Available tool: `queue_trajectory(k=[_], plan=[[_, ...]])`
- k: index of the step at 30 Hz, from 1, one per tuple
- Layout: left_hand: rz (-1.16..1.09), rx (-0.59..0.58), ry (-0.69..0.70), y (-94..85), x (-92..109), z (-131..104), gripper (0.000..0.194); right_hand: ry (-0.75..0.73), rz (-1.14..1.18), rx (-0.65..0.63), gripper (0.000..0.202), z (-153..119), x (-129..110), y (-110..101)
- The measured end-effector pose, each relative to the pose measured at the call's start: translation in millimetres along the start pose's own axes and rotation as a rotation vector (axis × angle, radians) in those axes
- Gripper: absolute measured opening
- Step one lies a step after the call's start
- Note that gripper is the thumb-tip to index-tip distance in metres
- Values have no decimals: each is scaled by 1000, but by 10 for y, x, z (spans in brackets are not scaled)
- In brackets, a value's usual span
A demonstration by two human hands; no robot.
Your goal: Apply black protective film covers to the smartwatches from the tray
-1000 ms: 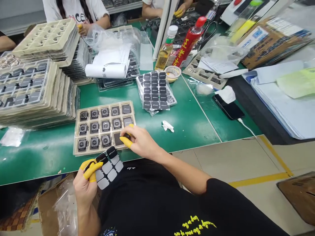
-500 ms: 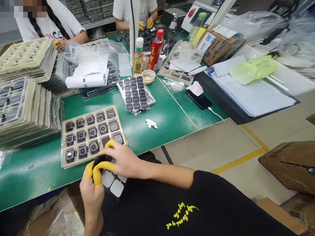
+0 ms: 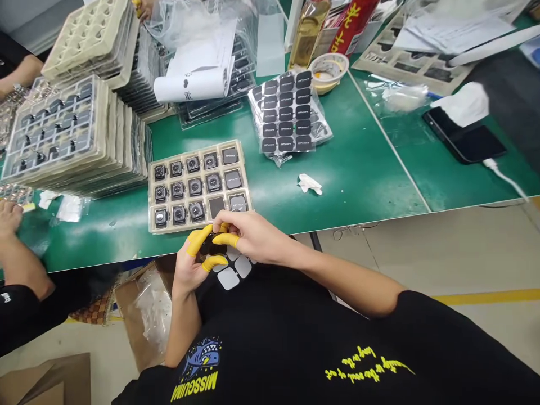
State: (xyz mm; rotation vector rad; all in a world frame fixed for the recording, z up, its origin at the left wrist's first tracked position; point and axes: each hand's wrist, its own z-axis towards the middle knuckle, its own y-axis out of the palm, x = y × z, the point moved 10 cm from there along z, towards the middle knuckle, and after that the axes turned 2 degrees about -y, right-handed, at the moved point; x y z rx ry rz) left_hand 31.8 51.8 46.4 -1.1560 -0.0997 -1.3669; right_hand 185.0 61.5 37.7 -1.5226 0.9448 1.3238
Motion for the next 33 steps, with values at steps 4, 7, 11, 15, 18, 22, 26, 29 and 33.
queue_trajectory(k=[4,7,11,15,18,22,26,29,33], plan=[[16,-10,37,52,32,-7,66,2,-28,-33,9,-14,17,54],[20,-14,38,85,14,-39,64,-25,-66,-63,10,-17,25,64],[49,45,52,79,-22,-63,64,-151,-235,12,10,-26,-51,11],[12,157,27,64,-80,-38,69,-331,-321,83,13,-166,-313,1],[-22,245,-62,48,-189,-20,72,-354,-235,110,12,-325,-420,-223],[-54,252,-198,44,-340,-86,74,-161,-382,419,8,-470,-143,-1363],[-52,263,-279,-37,-509,-285,72,208,-565,802,23,-721,380,-3130],[-96,270,-326,-41,-671,-395,72,374,-654,926,20,-901,584,-4230],[-173,197,-359,62,-708,-390,67,514,-676,987,44,-919,815,-4968]])
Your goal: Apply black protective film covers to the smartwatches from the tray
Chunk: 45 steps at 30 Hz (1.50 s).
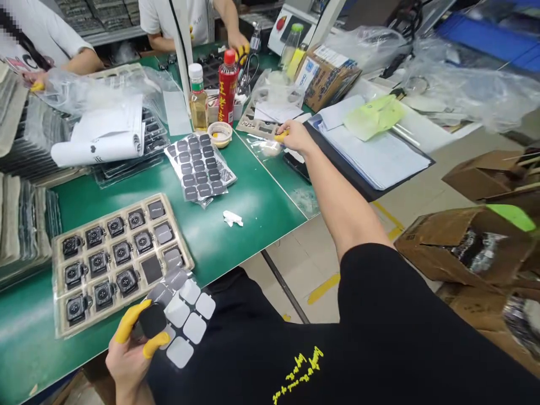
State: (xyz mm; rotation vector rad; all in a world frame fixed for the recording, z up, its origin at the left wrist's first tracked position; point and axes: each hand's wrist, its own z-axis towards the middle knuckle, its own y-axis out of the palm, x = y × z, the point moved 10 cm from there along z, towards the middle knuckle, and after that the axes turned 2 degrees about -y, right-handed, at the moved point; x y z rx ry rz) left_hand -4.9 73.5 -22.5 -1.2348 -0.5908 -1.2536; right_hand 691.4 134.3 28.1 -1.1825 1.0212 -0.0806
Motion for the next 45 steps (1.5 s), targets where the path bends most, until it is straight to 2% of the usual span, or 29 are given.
queue_trajectory(k=[2,5,9,12,15,18,20,22,23,26,29,31,34,36,38,41,45], plan=[[51,-43,29,48,62,11,65,15,-11,6,45,136,47,83],[136,-60,95,57,160,30,65,6,-36,21,34,193,53,223],[124,-67,144,53,233,75,64,-24,-89,102,30,128,-11,239],[100,-44,175,52,273,118,62,-75,-132,177,34,-36,-147,207],[89,-9,188,57,292,149,64,-176,-157,126,30,-465,-338,403],[73,-13,165,101,274,181,66,-339,-150,-83,17,-1264,-523,867],[68,-25,158,138,272,212,68,-431,-145,-211,21,-1862,-583,1161],[72,-35,178,172,305,249,69,-469,-155,-257,24,-2301,-579,1339],[75,-38,192,186,330,267,69,-473,-162,-257,25,-2435,-568,1388],[78,-49,211,226,393,320,70,-469,-167,-240,27,-2598,-594,1422],[84,-87,212,280,427,359,79,-555,-71,-239,23,-2746,-918,1329],[72,-103,236,298,464,377,81,-753,64,-244,21,-3010,-1368,1198],[9,-125,297,312,551,382,82,-1170,204,-342,37,-3639,-2088,1078],[-18,-148,313,327,587,367,80,-1399,246,-437,44,-4019,-2413,1104],[-15,-166,301,336,584,340,74,-1544,244,-484,42,-4248,-2595,1189],[22,-153,297,311,557,282,67,-1594,180,-476,36,-4318,-2683,1363],[78,-18,318,187,527,223,74,-1401,195,-529,35,-4115,-2604,1500]])
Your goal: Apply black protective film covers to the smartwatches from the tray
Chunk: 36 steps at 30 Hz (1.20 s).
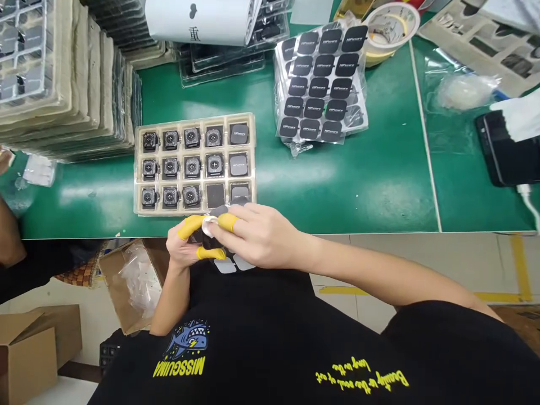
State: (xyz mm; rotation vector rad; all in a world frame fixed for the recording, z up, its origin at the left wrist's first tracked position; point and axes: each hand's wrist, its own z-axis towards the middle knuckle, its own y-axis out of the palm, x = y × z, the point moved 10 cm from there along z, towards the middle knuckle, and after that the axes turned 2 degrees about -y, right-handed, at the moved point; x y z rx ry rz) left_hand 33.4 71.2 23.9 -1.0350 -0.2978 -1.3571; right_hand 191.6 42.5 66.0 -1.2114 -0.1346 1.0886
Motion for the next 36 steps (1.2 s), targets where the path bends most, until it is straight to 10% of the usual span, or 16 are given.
queue_trajectory(k=[8,15,36], plan=[[-68,207,-23,-181,-49,48,79,121,0,199,34,-58,83,-479],[-15,49,-94,-56,-152,-33,82,-148,-41,-3,34,177,-282,-104],[-144,80,-50,-19,-67,17,69,-287,-69,118,22,175,-334,-142]])
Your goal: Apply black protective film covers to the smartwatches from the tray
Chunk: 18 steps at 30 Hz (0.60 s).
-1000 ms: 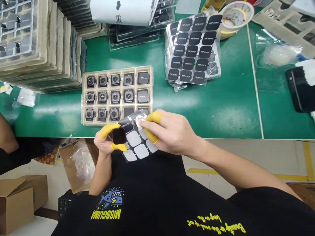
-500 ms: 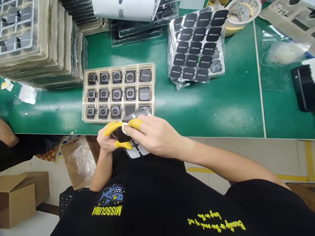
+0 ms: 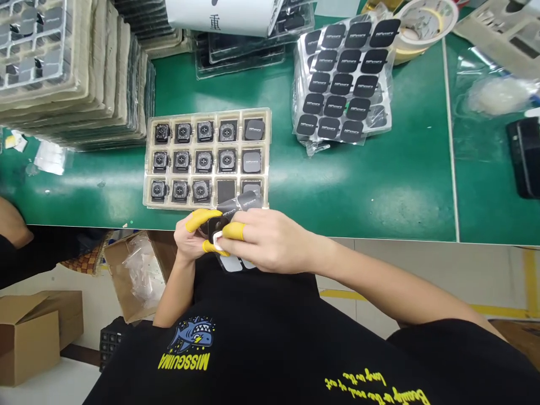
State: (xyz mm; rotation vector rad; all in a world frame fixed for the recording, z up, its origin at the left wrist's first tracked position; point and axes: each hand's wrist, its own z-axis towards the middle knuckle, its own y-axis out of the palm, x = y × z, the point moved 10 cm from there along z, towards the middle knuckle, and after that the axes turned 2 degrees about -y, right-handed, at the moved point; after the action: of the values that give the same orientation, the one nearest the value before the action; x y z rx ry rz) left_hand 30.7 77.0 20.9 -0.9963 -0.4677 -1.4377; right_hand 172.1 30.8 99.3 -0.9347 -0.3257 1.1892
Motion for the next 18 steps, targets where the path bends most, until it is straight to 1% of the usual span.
queue_trajectory(k=[3,6,8,10,12,14,15,18], plan=[[9,-25,9,31,15,-8,69,-19,-93,28,20,18,-10,4],[-15,31,28,-30,17,-6,71,20,-186,58,20,7,55,-24],[-38,43,0,-50,-26,-14,71,31,-122,45,21,-17,74,-17],[-60,12,-29,-28,-64,-29,71,8,-13,32,22,-27,40,9],[-69,-30,-42,6,-82,-47,71,-17,28,38,22,-15,0,33],[-49,-60,-47,28,-97,-58,73,-13,-39,67,19,5,-3,36],[-33,-57,-45,21,-105,-58,74,1,-94,80,19,9,10,29],[-7,5,-25,-48,-114,-47,78,51,-201,91,18,-27,63,-11]])
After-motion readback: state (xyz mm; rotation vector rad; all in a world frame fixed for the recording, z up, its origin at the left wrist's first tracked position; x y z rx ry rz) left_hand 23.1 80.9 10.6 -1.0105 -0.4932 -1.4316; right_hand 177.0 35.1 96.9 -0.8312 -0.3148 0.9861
